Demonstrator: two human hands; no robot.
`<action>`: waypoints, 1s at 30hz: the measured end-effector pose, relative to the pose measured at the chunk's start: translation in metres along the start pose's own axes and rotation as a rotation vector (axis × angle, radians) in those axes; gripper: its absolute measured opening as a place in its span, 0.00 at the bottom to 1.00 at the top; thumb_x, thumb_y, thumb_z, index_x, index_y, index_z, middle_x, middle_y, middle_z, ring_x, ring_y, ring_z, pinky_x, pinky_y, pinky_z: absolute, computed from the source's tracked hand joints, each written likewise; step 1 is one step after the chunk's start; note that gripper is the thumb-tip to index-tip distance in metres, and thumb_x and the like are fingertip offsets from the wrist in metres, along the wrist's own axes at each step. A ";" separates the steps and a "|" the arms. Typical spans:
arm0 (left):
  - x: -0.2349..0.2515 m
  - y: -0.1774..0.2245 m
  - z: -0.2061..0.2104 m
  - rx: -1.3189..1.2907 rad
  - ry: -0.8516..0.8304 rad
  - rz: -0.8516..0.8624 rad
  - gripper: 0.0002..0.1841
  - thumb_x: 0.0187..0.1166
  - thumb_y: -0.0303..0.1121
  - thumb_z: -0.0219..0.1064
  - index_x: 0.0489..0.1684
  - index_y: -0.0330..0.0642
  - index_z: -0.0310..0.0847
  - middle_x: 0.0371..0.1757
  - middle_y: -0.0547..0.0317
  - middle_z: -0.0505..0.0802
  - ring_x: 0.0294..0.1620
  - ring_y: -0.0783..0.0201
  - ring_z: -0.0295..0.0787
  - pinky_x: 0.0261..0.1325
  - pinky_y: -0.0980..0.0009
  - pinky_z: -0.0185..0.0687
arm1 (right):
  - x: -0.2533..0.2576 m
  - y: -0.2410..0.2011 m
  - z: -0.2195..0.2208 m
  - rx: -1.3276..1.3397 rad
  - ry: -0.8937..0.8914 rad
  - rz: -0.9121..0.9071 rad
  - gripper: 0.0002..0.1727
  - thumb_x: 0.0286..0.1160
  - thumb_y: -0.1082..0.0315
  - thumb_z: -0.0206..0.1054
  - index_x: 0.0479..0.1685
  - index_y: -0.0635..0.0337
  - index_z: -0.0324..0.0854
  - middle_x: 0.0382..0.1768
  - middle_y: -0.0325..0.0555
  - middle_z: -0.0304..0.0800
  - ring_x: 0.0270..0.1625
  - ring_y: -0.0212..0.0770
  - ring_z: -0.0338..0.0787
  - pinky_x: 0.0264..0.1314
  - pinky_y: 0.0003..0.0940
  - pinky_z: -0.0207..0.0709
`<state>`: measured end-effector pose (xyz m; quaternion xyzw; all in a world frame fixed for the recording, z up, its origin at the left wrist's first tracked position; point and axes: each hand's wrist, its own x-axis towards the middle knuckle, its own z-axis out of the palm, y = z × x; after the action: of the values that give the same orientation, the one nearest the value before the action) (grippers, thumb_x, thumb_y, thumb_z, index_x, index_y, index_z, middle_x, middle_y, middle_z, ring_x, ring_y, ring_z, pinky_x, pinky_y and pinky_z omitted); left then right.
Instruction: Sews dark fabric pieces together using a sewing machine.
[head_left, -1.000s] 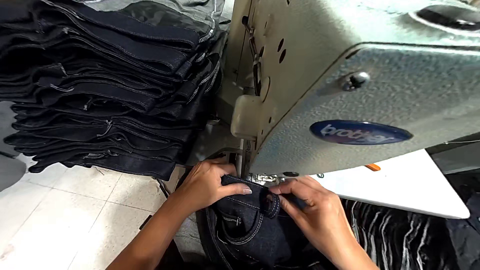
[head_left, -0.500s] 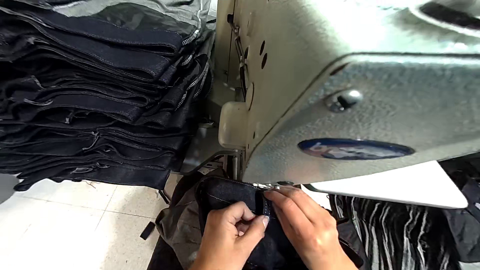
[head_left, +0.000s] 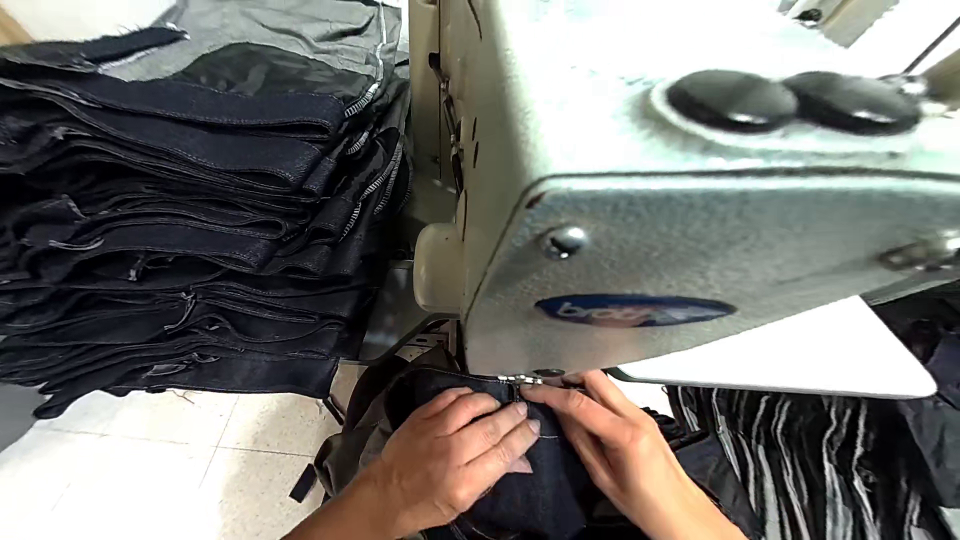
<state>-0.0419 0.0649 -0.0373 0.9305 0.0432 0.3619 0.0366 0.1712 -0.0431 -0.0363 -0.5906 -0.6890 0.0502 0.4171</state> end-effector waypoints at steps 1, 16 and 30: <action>0.000 -0.001 -0.002 -0.001 -0.025 -0.012 0.16 0.88 0.46 0.62 0.63 0.52 0.87 0.63 0.64 0.93 0.61 0.64 0.86 0.68 0.71 0.75 | -0.002 0.006 -0.003 0.062 -0.024 0.061 0.14 0.87 0.61 0.57 0.58 0.46 0.88 0.50 0.41 0.89 0.57 0.28 0.87 0.62 0.21 0.80; 0.009 0.025 -0.002 0.212 0.002 -0.267 0.15 0.87 0.48 0.62 0.57 0.57 0.92 0.58 0.70 0.96 0.57 0.66 0.89 0.62 0.74 0.79 | 0.012 0.024 -0.002 0.024 0.060 0.128 0.26 0.89 0.43 0.53 0.35 0.53 0.86 0.35 0.40 0.89 0.47 0.32 0.86 0.58 0.33 0.73; 0.002 0.014 -0.003 0.112 0.031 -0.257 0.14 0.86 0.49 0.63 0.55 0.60 0.92 0.60 0.74 0.95 0.58 0.68 0.87 0.63 0.74 0.75 | 0.012 0.024 -0.003 -0.075 0.078 0.129 0.27 0.85 0.41 0.56 0.30 0.51 0.88 0.29 0.38 0.90 0.42 0.32 0.87 0.53 0.34 0.73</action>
<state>-0.0420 0.0516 -0.0327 0.9121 0.1830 0.3656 0.0301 0.1920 -0.0269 -0.0413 -0.6506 -0.6339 0.0280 0.4173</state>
